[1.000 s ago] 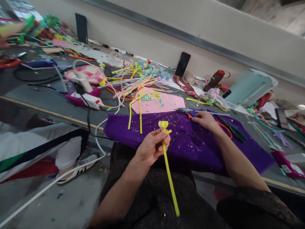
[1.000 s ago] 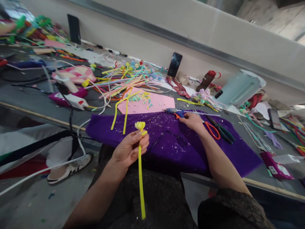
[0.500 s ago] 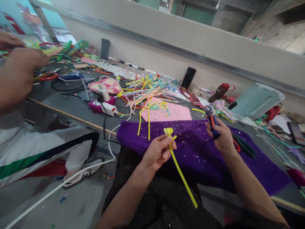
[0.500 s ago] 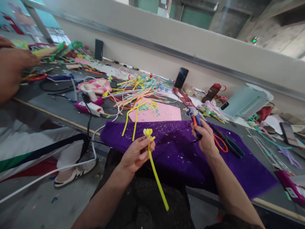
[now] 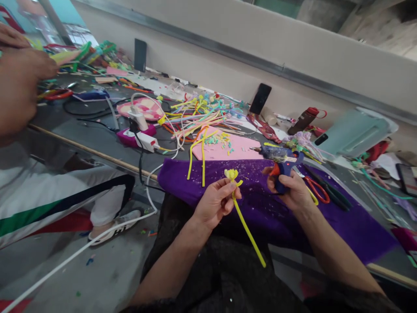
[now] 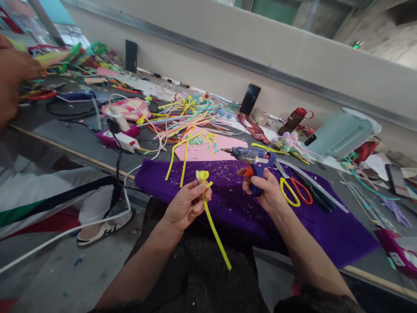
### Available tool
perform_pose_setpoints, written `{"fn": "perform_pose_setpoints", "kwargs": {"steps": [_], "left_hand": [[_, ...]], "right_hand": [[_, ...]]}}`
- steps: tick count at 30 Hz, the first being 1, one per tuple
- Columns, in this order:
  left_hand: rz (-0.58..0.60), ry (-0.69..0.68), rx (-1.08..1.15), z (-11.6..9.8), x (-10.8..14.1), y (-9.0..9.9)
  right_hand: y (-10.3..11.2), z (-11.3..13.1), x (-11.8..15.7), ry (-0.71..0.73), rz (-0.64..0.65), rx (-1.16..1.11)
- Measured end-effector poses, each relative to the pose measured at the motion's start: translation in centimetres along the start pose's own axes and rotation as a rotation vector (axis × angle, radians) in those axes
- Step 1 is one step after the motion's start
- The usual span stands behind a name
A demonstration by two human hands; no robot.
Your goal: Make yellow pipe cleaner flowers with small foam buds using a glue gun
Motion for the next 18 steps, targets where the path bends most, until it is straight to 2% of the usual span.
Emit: {"fn": "perform_pose_setpoints", "kwargs": {"steps": [2, 7, 9, 15, 18], "left_hand": [[-0.004, -0.002, -0.003, 0.0, 0.0, 0.1], [0.02, 0.002, -0.012, 0.0, 0.2, -0.5], [0.035, -0.003, -0.017, -0.1, 0.4, -0.9], [0.077, -0.043, -0.026, -0.9, 1.1, -2.0], [0.095, -0.069, -0.035, -1.4, 1.5, -2.7]], "right_hand": [[-0.1, 0.1, 0.3, 0.016, -0.014, 0.073], [0.3, 1.0, 1.6, 0.17, -0.285, 0.327], [-0.1, 1.0, 2.0, 0.193, -0.322, 0.354], [-2.1, 1.1, 2.9, 0.124, -0.155, 0.153], [-2.8, 2.0, 3.6, 0.066, -0.139, 0.159]]}}
Point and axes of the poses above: each hand's wrist, its own x-axis away from the middle knuckle, its own y-axis out of the back of the hand, z = x × y, the point moved 7 cm from there along -x, towards the middle knuckle, and after that the axes turned 13 degrees about x, right-handed, at the moved point
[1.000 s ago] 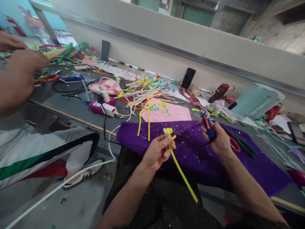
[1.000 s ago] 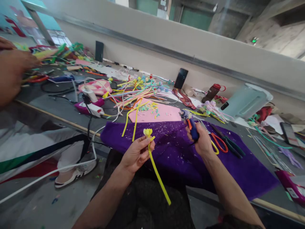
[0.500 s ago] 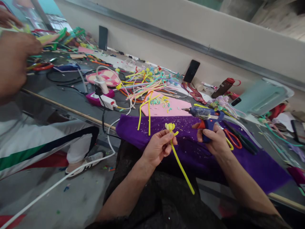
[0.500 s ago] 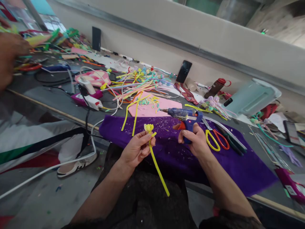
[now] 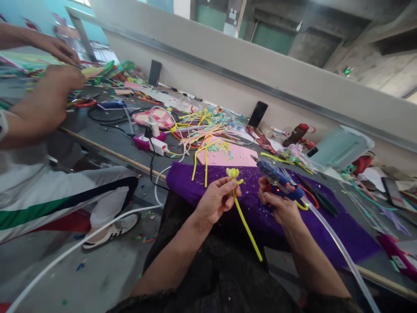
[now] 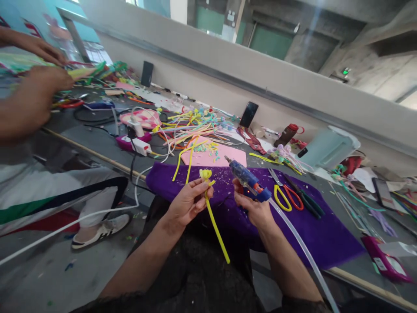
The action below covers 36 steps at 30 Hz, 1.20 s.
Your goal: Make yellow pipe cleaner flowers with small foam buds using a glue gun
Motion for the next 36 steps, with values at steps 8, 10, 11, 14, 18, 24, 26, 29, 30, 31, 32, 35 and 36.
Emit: {"fn": "perform_pose_setpoints", "kwargs": {"steps": [8, 10, 11, 14, 18, 24, 26, 29, 30, 31, 32, 35, 36], "left_hand": [[-0.007, -0.121, -0.043, -1.0, 0.8, -1.5], [-0.012, -0.171, -0.057, -1.4, 1.0, -1.6], [-0.015, -0.198, -0.061, -1.6, 1.1, -1.6], [-0.025, -0.248, -0.061, -1.8, 1.2, -1.6], [-0.046, -0.245, -0.032, -1.4, 1.2, -1.4], [-0.128, -0.21, 0.055, -0.3, 0.9, -0.4], [-0.153, -0.207, 0.056, 0.1, 0.8, 0.1], [-0.171, -0.202, 0.067, 0.3, 0.5, 1.1], [-0.174, -0.19, 0.078, 0.3, 0.4, 1.5], [-0.176, -0.169, 0.094, 0.3, 0.4, 1.9], [-0.177, -0.131, 0.115, 0.3, 0.4, 2.3], [-0.14, 0.056, 0.241, 0.7, 0.6, 2.8], [-0.103, 0.121, 0.299, 0.8, 0.8, 2.7]], "right_hand": [[-2.5, 2.8, 2.7, 0.099, 0.0, 0.157], [-3.3, 2.9, 3.1, 0.116, -0.005, 0.181], [-3.7, 3.0, 3.2, 0.129, -0.004, 0.204], [-4.2, 3.5, 3.4, 0.202, -0.064, 0.244], [-4.2, 3.6, 3.4, 0.244, -0.153, 0.284], [-4.3, 2.0, 3.1, 0.207, -0.144, 0.423], [-4.3, 1.4, 3.0, 0.196, -0.156, 0.467], [-4.2, 0.8, 2.9, 0.204, -0.171, 0.516], [-4.0, 0.8, 2.8, 0.215, -0.176, 0.522], [-3.8, 0.9, 2.6, 0.217, -0.171, 0.52], [-3.5, 1.0, 2.4, 0.218, -0.154, 0.509], [-2.6, 1.4, 1.2, 0.139, 0.0, 0.417], [-2.5, 1.6, 0.9, 0.11, 0.088, 0.413]]}}
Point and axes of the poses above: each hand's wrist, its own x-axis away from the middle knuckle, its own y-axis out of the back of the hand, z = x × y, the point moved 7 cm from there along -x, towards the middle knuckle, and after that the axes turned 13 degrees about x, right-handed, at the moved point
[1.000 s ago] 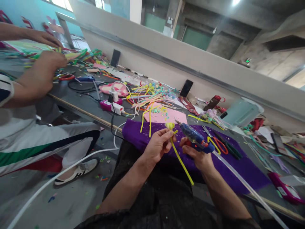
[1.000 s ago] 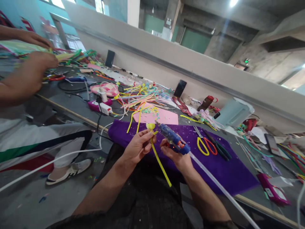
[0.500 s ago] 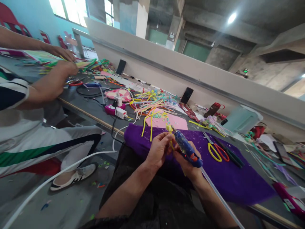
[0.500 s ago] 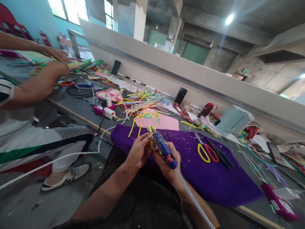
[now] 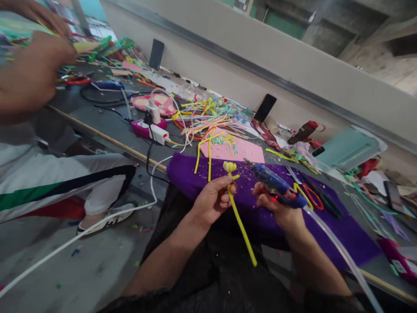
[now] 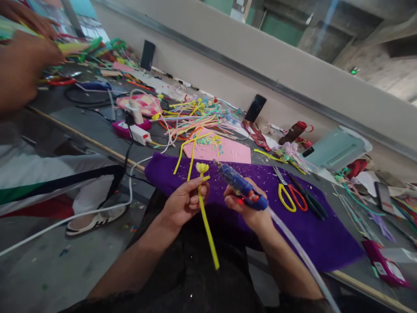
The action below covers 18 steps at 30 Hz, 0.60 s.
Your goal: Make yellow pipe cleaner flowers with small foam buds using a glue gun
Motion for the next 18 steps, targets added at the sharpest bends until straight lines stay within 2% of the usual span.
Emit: {"fn": "perform_pose_setpoints", "kwargs": {"steps": [2, 6, 11, 18], "left_hand": [[0.067, 0.117, 0.092, 0.3, 0.6, -0.3], [0.138, 0.231, 0.185, 0.7, 1.5, -0.7], [0.115, 0.212, 0.168, 0.6, 1.6, -0.4], [0.049, 0.112, 0.048, 0.4, 1.2, 0.7]], "right_hand": [[0.5, 0.5, -0.5, -0.01, 0.141, 0.029], [1.4, 2.0, -0.8, 0.029, 0.267, 0.115], [1.5, 3.4, -0.6, 0.085, 0.286, 0.228], [1.5, 3.0, -0.1, 0.076, 0.282, 0.311]]}}
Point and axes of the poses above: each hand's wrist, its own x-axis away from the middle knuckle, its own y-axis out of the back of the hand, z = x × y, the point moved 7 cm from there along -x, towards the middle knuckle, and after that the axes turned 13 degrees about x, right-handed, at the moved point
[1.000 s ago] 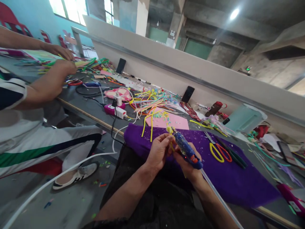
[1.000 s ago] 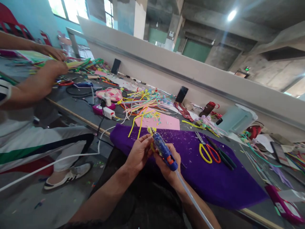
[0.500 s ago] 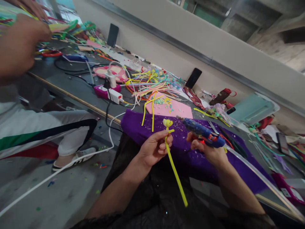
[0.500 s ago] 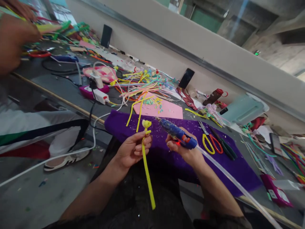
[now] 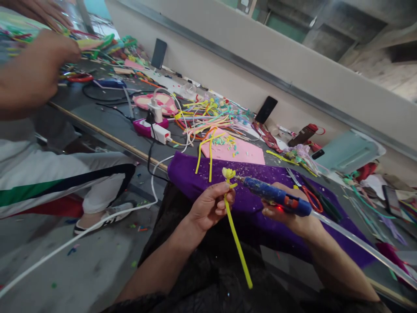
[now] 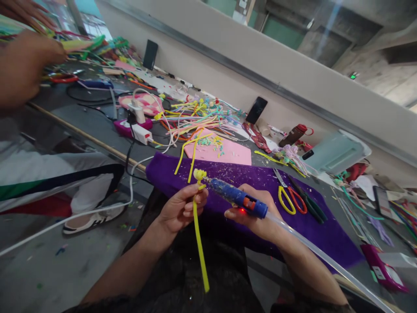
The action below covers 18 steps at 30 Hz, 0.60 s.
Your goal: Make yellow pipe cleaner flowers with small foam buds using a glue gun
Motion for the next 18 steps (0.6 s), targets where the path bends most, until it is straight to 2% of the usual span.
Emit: {"fn": "perform_pose_setpoints", "kwargs": {"steps": [12, 18], "left_hand": [[-0.043, -0.153, -0.207, -0.53, -0.03, 0.06], [-0.035, -0.168, -0.259, -0.4, -0.23, 0.08]], "right_hand": [[0.16, -0.19, 0.68, 0.074, -0.03, 0.235], [0.2, -0.61, 0.85, 0.062, -0.044, 0.271]]}}
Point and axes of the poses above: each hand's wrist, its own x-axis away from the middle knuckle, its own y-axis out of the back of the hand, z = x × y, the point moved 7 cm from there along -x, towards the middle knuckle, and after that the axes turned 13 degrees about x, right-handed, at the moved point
